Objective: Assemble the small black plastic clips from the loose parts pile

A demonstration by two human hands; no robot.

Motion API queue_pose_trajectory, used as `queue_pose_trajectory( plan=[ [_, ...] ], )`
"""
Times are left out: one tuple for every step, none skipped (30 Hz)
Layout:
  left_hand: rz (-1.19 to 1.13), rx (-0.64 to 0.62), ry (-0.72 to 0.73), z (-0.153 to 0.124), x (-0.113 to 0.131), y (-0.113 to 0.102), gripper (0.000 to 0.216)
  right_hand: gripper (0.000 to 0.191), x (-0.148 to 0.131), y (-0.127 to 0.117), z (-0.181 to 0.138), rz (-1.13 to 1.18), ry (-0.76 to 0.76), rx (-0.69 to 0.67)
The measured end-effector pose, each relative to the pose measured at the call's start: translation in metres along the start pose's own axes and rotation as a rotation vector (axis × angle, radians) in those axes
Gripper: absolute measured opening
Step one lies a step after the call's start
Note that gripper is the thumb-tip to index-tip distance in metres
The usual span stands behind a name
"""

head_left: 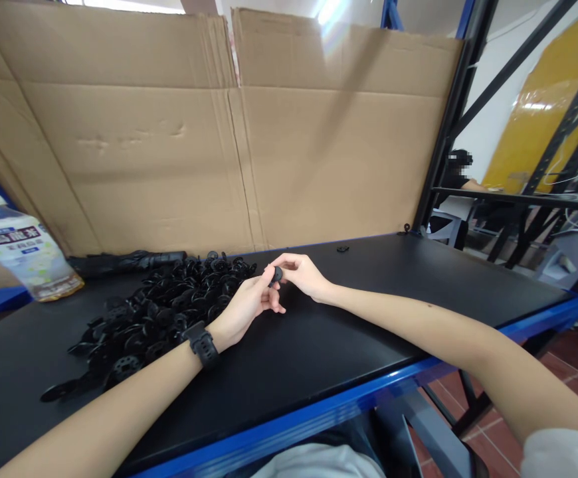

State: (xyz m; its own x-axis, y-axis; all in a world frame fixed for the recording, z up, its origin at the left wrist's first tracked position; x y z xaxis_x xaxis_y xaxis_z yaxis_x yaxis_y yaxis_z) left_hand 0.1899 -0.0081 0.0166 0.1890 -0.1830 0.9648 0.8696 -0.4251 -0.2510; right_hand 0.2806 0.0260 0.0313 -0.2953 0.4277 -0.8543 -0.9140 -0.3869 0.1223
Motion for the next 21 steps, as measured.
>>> queue_pose_trajectory(
  plan=[
    [0.007,0.003,0.004,0.000,0.000,0.000,0.042,0.015,-0.002,0.001,0.000,-0.054,-0.021,-0.019],
    [0.015,0.005,0.008,0.000,0.000,-0.001,0.043,0.017,-0.005,0.001,0.000,-0.106,-0.039,-0.037],
    [0.019,0.012,0.012,0.001,0.000,-0.002,0.043,0.019,-0.007,0.003,-0.001,-0.150,-0.052,-0.055],
    [0.019,0.027,0.016,0.001,-0.001,-0.004,0.043,0.021,-0.010,0.004,-0.002,-0.178,-0.064,-0.073],
    [0.011,0.051,0.019,0.002,-0.001,-0.007,0.043,0.023,-0.012,0.006,-0.003,-0.190,-0.077,-0.089],
    [-0.003,0.079,0.021,0.003,-0.002,-0.010,0.042,0.025,-0.015,0.008,-0.005,-0.192,-0.091,-0.106],
    [-0.023,0.109,0.021,0.004,-0.003,-0.014,0.041,0.028,-0.018,0.011,-0.006,-0.195,-0.104,-0.130],
    [-0.044,0.134,0.020,0.004,-0.004,-0.017,0.040,0.032,-0.020,0.015,-0.008,-0.206,-0.115,-0.160],
    [-0.064,0.151,0.018,0.005,-0.005,-0.020,0.039,0.036,-0.021,0.019,-0.009,-0.225,-0.123,-0.191],
    [-0.078,0.159,0.016,0.006,-0.006,-0.021,0.039,0.038,-0.021,0.022,-0.010,-0.250,-0.128,-0.214],
    [-0.085,0.158,0.013,0.006,-0.007,-0.022,0.038,0.038,-0.021,0.024,-0.011,-0.274,-0.130,-0.226],
    [-0.085,0.151,0.010,0.006,-0.008,-0.022,0.038,0.036,-0.020,0.025,-0.011,-0.291,-0.128,-0.225],
    [-0.078,0.142,0.008,0.006,-0.008,-0.021,0.038,0.034,-0.019,0.025,-0.010,-0.295,-0.123,-0.214],
    [-0.066,0.131,0.005,0.006,-0.008,-0.020,0.039,0.029,-0.019,0.023,-0.010,-0.286,-0.114,-0.195],
    [-0.049,0.119,0.000,0.006,-0.007,-0.019,0.041,0.025,-0.018,0.021,-0.009,-0.269,-0.102,-0.169],
    [-0.028,0.104,-0.005,0.005,-0.007,-0.017,0.044,0.021,-0.017,0.019,-0.008,-0.253,-0.087,-0.142],
    [-0.004,0.091,-0.010,0.005,-0.007,-0.015,0.048,0.020,-0.017,0.017,-0.008,-0.244,-0.072,-0.113],
    [0.025,0.081,-0.011,0.004,-0.006,-0.013,0.053,0.023,-0.017,0.015,-0.008,-0.246,-0.062,-0.082],
    [0.058,0.075,-0.009,0.004,-0.005,-0.012,0.056,0.027,-0.018,0.013,-0.008,-0.255,-0.056,-0.049],
    [0.098,0.074,-0.002,0.003,-0.004,-0.011,0.057,0.031,-0.019,0.011,-0.009,-0.264,-0.055,-0.019],
    [0.140,0.080,0.011,0.003,-0.002,-0.011,0.056,0.034,-0.019,0.010,-0.010,-0.268,-0.058,0.003]
  ],
)
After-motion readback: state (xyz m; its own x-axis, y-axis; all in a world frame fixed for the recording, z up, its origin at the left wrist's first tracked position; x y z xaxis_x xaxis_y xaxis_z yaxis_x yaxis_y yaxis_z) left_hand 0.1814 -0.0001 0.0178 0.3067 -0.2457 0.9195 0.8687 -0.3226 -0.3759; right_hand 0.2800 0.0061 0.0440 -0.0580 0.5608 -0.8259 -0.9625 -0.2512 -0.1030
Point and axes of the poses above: each hand's wrist, its own z-axis towards the middle knuckle, its own y-axis out of the palm, x = y × z, the point moved 8 cm from there along z, towards the middle knuckle, and after that the axes turned 15 degrees about z, right-handed, at the moved point
